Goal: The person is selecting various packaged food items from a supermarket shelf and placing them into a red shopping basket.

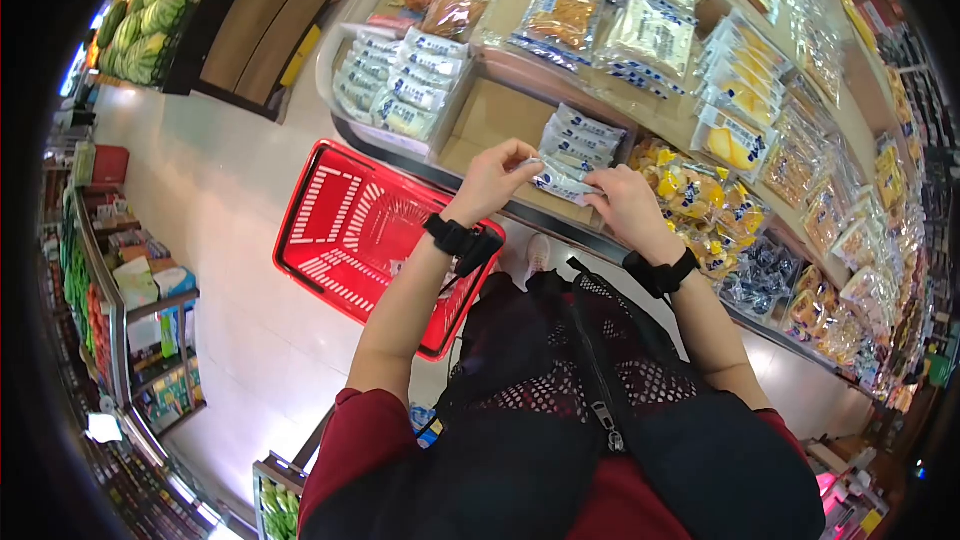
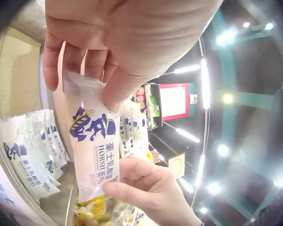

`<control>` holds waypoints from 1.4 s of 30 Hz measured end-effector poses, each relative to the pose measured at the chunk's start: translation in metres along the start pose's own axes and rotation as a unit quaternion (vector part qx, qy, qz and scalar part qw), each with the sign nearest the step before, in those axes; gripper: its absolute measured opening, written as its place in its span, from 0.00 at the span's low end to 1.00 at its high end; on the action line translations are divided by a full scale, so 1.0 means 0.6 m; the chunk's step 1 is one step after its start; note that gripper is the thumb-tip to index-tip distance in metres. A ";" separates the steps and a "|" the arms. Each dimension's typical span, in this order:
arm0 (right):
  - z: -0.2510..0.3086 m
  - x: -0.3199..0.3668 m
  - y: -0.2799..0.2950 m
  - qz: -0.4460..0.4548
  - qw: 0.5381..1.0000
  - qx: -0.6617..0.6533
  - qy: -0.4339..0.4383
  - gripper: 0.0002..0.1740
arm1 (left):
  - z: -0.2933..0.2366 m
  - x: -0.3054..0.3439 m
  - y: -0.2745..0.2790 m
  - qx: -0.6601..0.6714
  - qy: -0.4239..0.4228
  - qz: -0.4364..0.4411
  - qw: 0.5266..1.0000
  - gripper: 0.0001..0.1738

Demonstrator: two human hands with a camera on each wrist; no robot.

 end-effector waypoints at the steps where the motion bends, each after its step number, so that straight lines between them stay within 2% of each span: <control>1: -0.021 -0.001 -0.009 0.012 0.999 0.039 -0.013 0.07 | 0.008 -0.011 -0.008 -0.048 0.001 0.017 0.999 0.09; 3: -0.051 -0.006 -0.025 0.017 0.996 0.077 -0.033 0.05 | 0.011 -0.026 -0.014 -0.141 0.007 0.038 0.989 0.10; 7: -0.060 -0.011 -0.058 0.012 0.983 0.182 -0.001 0.04 | 0.049 -0.039 -0.014 -0.241 -0.030 0.071 0.967 0.10; 9: -0.054 -0.013 -0.066 0.010 0.977 0.212 0.003 0.05 | 0.057 -0.041 -0.010 -0.203 -0.028 0.058 0.977 0.09; 12: -0.037 -0.016 -0.060 -0.041 0.988 0.150 0.015 0.06 | 0.064 -0.041 -0.006 -0.133 0.010 0.065 0.989 0.09; 15: -0.041 -0.018 -0.070 -0.029 0.986 0.160 0.022 0.06 | 0.089 -0.037 -0.012 -0.062 0.054 0.072 0.994 0.08; 17: -0.056 -0.021 -0.085 0.025 0.978 0.208 0.009 0.04 | 0.095 -0.035 -0.020 -0.074 0.039 0.081 0.993 0.09; 19: -0.062 -0.019 -0.094 0.027 0.972 0.233 0.009 0.04 | 0.087 -0.032 -0.026 -0.087 0.024 0.091 0.992 0.09; 21: -0.066 -0.019 -0.105 0.028 0.966 0.258 0.009 0.05 | 0.092 -0.025 -0.027 -0.278 0.031 0.141 0.950 0.11; 24: -0.064 -0.024 -0.116 0.015 0.961 0.275 0.017 0.07 | 0.096 -0.030 -0.023 -0.351 0.032 0.128 0.927 0.13; 28: -0.067 -0.031 -0.119 0.005 0.958 0.288 0.011 0.06 | 0.100 -0.038 -0.021 -0.372 0.039 0.107 0.921 0.12; 31: -0.073 -0.026 -0.121 0.009 0.957 0.291 0.008 0.05 | 0.110 -0.029 -0.022 -0.387 0.065 0.123 0.911 0.14; 33: -0.069 -0.025 -0.118 0.017 0.956 0.294 0.005 0.04 | 0.084 -0.024 -0.012 -0.403 -0.031 0.094 0.910 0.18; 35: -0.034 -0.014 -0.082 0.006 0.974 0.226 0.019 0.05 | 0.002 0.004 0.033 -0.344 -0.074 -0.015 0.936 0.19; 37: -0.003 -0.001 -0.048 0.031 0.991 0.127 0.027 0.07 | -0.048 0.038 0.095 -0.321 -0.110 -0.118 0.933 0.16; 38: 0.007 0.010 -0.033 0.035 0.996 0.068 0.036 0.07 | -0.048 0.063 0.134 -0.316 -0.108 -0.165 0.928 0.14; 40: 0.018 0.027 -0.019 0.058 0.998 0.002 0.034 0.07 | -0.014 0.124 0.211 -0.275 -0.043 -0.242 0.929 0.12; 41: 0.026 0.038 -0.014 0.056 0.997 -0.023 0.043 0.07 | 0.019 0.159 0.243 -0.279 -0.031 -0.253 0.926 0.12; 42: 0.037 0.050 -0.014 0.069 0.996 -0.028 0.053 0.07 | 0.101 0.214 0.281 -0.245 0.048 -0.292 0.923 0.11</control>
Point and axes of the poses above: each hand's wrist, its own x-axis away from the middle knuckle, its own y-axis out of the back of the hand, z = x × y, the point moved 9 cm from there along -x, towards the middle knuckle, and after that the axes turned 10 degrees about -y, right-handed, at the moved point
